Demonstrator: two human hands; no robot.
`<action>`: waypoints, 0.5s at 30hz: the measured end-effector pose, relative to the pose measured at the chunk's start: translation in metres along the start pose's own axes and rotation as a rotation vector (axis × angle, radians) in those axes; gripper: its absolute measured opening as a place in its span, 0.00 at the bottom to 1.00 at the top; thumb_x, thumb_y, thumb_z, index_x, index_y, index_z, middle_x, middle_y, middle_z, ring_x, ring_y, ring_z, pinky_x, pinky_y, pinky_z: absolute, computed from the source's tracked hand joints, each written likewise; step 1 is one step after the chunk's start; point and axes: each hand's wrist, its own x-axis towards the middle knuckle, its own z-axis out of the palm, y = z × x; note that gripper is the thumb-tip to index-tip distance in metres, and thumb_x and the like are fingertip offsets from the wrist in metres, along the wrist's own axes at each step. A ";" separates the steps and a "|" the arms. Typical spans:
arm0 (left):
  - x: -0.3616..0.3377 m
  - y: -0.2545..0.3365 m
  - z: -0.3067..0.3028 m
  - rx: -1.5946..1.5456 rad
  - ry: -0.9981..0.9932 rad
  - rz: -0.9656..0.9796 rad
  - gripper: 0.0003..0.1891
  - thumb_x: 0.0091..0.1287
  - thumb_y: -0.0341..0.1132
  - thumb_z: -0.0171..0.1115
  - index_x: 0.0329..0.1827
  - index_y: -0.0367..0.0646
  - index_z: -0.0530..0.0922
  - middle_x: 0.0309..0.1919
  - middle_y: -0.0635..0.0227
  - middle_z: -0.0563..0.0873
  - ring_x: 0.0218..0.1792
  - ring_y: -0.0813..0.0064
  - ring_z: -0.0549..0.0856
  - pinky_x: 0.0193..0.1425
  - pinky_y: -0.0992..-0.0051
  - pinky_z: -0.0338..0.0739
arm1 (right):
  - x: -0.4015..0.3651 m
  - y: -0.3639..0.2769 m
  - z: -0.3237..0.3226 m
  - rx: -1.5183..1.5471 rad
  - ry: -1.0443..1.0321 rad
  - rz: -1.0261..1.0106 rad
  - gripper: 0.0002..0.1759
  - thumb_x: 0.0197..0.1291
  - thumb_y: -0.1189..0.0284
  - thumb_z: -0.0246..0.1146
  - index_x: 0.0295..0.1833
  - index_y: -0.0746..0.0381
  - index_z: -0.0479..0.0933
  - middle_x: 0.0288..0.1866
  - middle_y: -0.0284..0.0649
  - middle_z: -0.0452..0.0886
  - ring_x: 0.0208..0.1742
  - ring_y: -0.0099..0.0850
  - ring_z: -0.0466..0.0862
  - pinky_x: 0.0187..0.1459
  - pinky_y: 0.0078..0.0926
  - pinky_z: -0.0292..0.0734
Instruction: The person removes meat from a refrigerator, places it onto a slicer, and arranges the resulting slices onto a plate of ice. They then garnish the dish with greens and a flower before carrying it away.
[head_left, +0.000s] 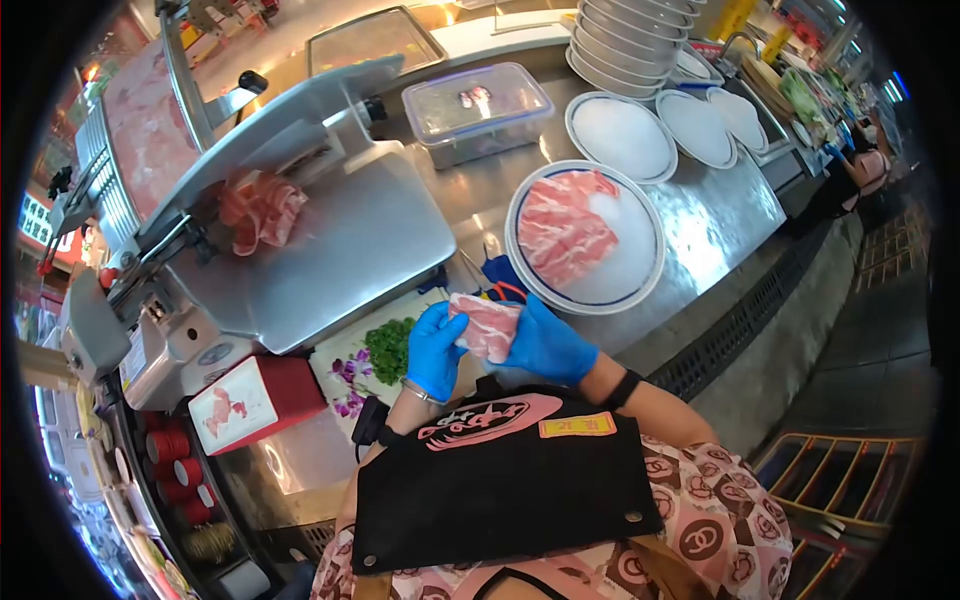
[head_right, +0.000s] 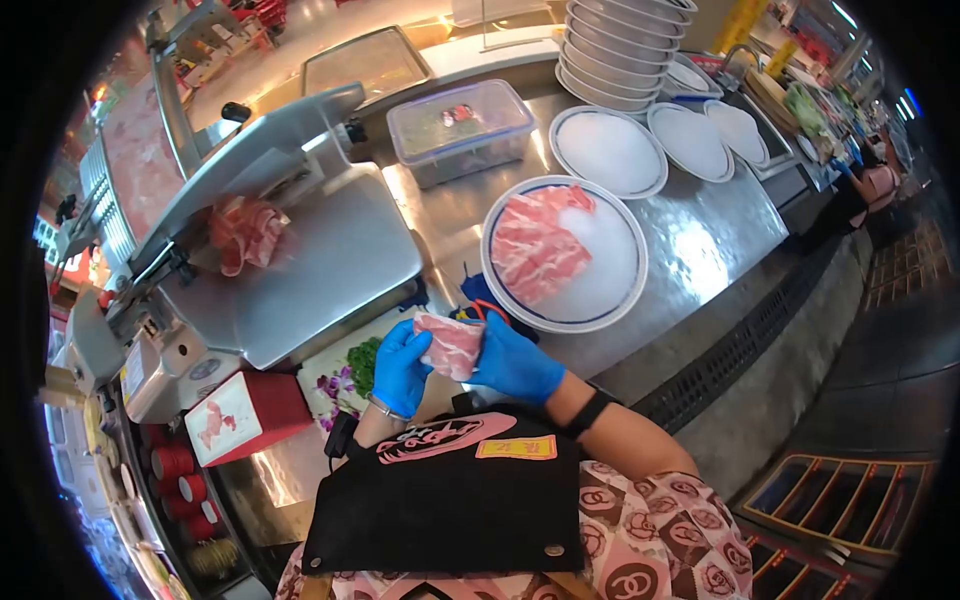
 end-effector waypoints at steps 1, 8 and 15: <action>0.003 -0.009 0.006 -0.019 -0.045 -0.040 0.11 0.63 0.25 0.62 0.48 0.41 0.77 0.39 0.70 0.84 0.41 0.76 0.85 0.43 0.75 0.81 | -0.015 0.002 -0.017 0.190 0.076 -0.027 0.31 0.68 0.55 0.53 0.65 0.68 0.66 0.64 0.45 0.71 0.63 0.36 0.73 0.64 0.33 0.68; 0.029 -0.068 0.043 0.068 -0.118 -0.282 0.11 0.63 0.24 0.61 0.48 0.40 0.75 0.38 0.67 0.83 0.41 0.71 0.85 0.44 0.72 0.85 | -0.089 -0.077 -0.076 -0.890 0.716 -0.343 0.14 0.55 0.73 0.67 0.47 0.66 0.77 0.37 0.33 0.81 0.39 0.24 0.80 0.42 0.24 0.77; 0.026 -0.074 0.072 1.156 -0.242 0.521 0.15 0.55 0.25 0.62 0.47 0.41 0.78 0.43 0.61 0.83 0.42 0.62 0.84 0.47 0.66 0.78 | -0.065 -0.147 -0.061 -1.777 0.568 -0.424 0.13 0.50 0.75 0.67 0.43 0.64 0.76 0.39 0.45 0.81 0.40 0.39 0.83 0.41 0.31 0.78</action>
